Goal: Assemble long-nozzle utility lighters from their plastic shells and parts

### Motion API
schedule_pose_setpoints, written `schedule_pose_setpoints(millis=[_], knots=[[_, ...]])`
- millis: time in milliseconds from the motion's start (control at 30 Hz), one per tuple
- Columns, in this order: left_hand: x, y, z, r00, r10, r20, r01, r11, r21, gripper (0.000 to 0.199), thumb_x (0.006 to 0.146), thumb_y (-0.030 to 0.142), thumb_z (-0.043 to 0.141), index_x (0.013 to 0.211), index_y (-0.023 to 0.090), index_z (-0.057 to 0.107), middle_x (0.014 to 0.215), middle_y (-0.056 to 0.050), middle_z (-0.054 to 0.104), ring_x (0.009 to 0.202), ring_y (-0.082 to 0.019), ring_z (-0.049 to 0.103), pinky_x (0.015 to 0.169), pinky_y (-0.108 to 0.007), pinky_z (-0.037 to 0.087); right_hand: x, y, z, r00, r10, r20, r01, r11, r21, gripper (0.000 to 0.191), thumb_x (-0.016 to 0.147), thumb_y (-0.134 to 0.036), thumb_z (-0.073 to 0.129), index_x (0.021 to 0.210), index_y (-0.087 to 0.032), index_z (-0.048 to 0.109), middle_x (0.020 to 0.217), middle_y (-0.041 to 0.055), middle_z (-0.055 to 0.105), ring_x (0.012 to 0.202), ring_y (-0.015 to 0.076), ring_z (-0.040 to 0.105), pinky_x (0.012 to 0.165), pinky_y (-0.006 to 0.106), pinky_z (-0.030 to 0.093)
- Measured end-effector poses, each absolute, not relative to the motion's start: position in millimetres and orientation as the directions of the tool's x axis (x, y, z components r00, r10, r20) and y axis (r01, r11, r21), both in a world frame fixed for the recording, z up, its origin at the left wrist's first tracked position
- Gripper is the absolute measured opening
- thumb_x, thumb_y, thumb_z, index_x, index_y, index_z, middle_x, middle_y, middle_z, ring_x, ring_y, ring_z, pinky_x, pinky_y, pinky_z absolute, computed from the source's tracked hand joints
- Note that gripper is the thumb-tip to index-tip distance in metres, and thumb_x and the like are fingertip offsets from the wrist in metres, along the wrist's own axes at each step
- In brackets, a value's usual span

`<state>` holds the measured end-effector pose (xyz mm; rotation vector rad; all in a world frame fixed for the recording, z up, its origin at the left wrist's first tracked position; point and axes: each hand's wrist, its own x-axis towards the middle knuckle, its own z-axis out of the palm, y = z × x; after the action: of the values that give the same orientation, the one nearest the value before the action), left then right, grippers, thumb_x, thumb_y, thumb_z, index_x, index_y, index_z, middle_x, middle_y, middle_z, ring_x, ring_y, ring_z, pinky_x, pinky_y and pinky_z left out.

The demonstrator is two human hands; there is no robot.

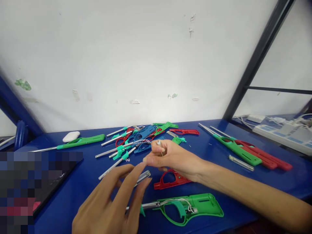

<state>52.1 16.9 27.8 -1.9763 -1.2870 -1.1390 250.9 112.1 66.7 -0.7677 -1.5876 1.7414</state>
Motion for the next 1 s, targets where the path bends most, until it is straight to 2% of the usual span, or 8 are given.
schedule_pose_setpoints(millis=[100, 200, 367, 467, 600, 767, 867, 1000], knots=[[61, 27, 48, 0.363, 0.446, 0.818, 0.866, -0.486, -0.119, 0.026, 0.109, 0.025, 0.054, 0.129, 0.028, 0.070, 0.113, -0.001, 0.079, 0.099, -0.018, 0.079, 0.089, -0.028, 0.061, 252, 107, 67, -0.595, 0.803, -0.020, -0.143, -0.130, -0.981, 0.075, 0.063, -0.047, 0.101, 0.072, -0.026, 0.029, 0.060, -0.0114, 0.035, 0.056, 0.0095, 0.026, 0.051, 0.027, 0.021], [73, 39, 62, 0.376, 0.525, 0.764, 0.850, -0.524, -0.057, 0.040, 0.103, 0.008, 0.043, 0.124, 0.026, 0.072, 0.117, -0.004, 0.079, 0.097, -0.019, 0.078, 0.078, -0.026, 0.062, 260, 110, 66, -0.558, 0.829, -0.027, -0.200, -0.167, -0.965, 0.077, 0.059, -0.045, 0.102, 0.073, -0.026, 0.029, 0.062, -0.0117, 0.033, 0.057, 0.0090, 0.025, 0.052, 0.025, 0.022], [84, 59, 61, 0.334, 0.546, 0.768, 0.839, -0.543, 0.022, 0.038, 0.100, 0.005, 0.045, 0.113, 0.021, 0.076, 0.104, -0.005, 0.079, 0.082, -0.017, 0.077, 0.068, -0.025, 0.060, 269, 119, 62, -0.496, 0.868, -0.028, -0.219, -0.156, -0.963, 0.073, 0.061, -0.041, 0.101, 0.075, -0.026, 0.031, 0.063, -0.0107, 0.040, 0.058, 0.0099, 0.035, 0.056, 0.024, 0.029], [80, 62, 58, 0.260, 0.586, 0.767, 0.817, -0.557, 0.148, 0.031, 0.102, 0.014, 0.049, 0.103, 0.024, 0.079, 0.097, -0.004, 0.079, 0.080, -0.018, 0.076, 0.065, -0.025, 0.059, 272, 121, 60, -0.503, 0.864, -0.023, -0.169, -0.125, -0.978, 0.060, 0.071, -0.041, 0.093, 0.076, -0.026, 0.036, 0.067, -0.0063, 0.053, 0.062, 0.0124, 0.045, 0.058, 0.026, 0.033], [70, 58, 67, 0.110, 0.705, 0.701, 0.722, -0.541, 0.431, 0.021, 0.101, 0.030, 0.059, 0.090, 0.025, 0.077, 0.080, 0.000, 0.078, 0.068, -0.015, 0.073, 0.060, -0.024, 0.057, 275, 120, 61, -0.563, 0.826, 0.018, -0.058, -0.017, -0.998, 0.039, 0.081, -0.031, 0.079, 0.077, -0.024, 0.041, 0.090, 0.0014, 0.070, 0.064, 0.0118, 0.042, 0.056, 0.028, 0.028], [62, 60, 80, 0.027, 0.873, 0.486, 0.484, -0.437, 0.758, 0.029, 0.098, 0.047, 0.067, 0.094, 0.021, 0.080, 0.056, 0.002, 0.069, 0.047, -0.013, 0.064, 0.042, -0.021, 0.048, 279, 114, 70, -0.666, 0.741, 0.088, 0.066, 0.176, -0.982, 0.013, 0.084, -0.017, 0.067, 0.089, -0.022, 0.057, 0.085, -0.0028, 0.057, 0.071, 0.0141, 0.041, 0.064, 0.028, 0.032], [61, 65, 80, -0.001, 0.906, 0.423, 0.368, -0.393, 0.843, 0.032, 0.094, 0.049, 0.072, 0.101, 0.019, 0.082, 0.060, 0.000, 0.071, 0.053, -0.014, 0.067, 0.047, -0.021, 0.052, 279, 108, 73, -0.697, 0.705, 0.131, 0.116, 0.292, -0.949, 0.017, 0.095, -0.017, 0.061, 0.109, -0.023, 0.070, 0.090, -0.0020, 0.054, 0.079, 0.0157, 0.047, 0.073, 0.030, 0.039], [60, 66, 77, -0.022, 0.922, 0.387, 0.288, -0.365, 0.885, 0.029, 0.090, 0.049, 0.077, 0.092, 0.021, 0.083, 0.062, -0.002, 0.072, 0.053, -0.012, 0.064, 0.051, -0.020, 0.052, 276, 105, 67, -0.651, 0.719, 0.242, 0.141, 0.428, -0.893, 0.025, 0.105, -0.024, 0.059, 0.124, -0.027, 0.075, 0.099, 0.0019, 0.061, 0.088, 0.0189, 0.052, 0.080, 0.034, 0.044]])
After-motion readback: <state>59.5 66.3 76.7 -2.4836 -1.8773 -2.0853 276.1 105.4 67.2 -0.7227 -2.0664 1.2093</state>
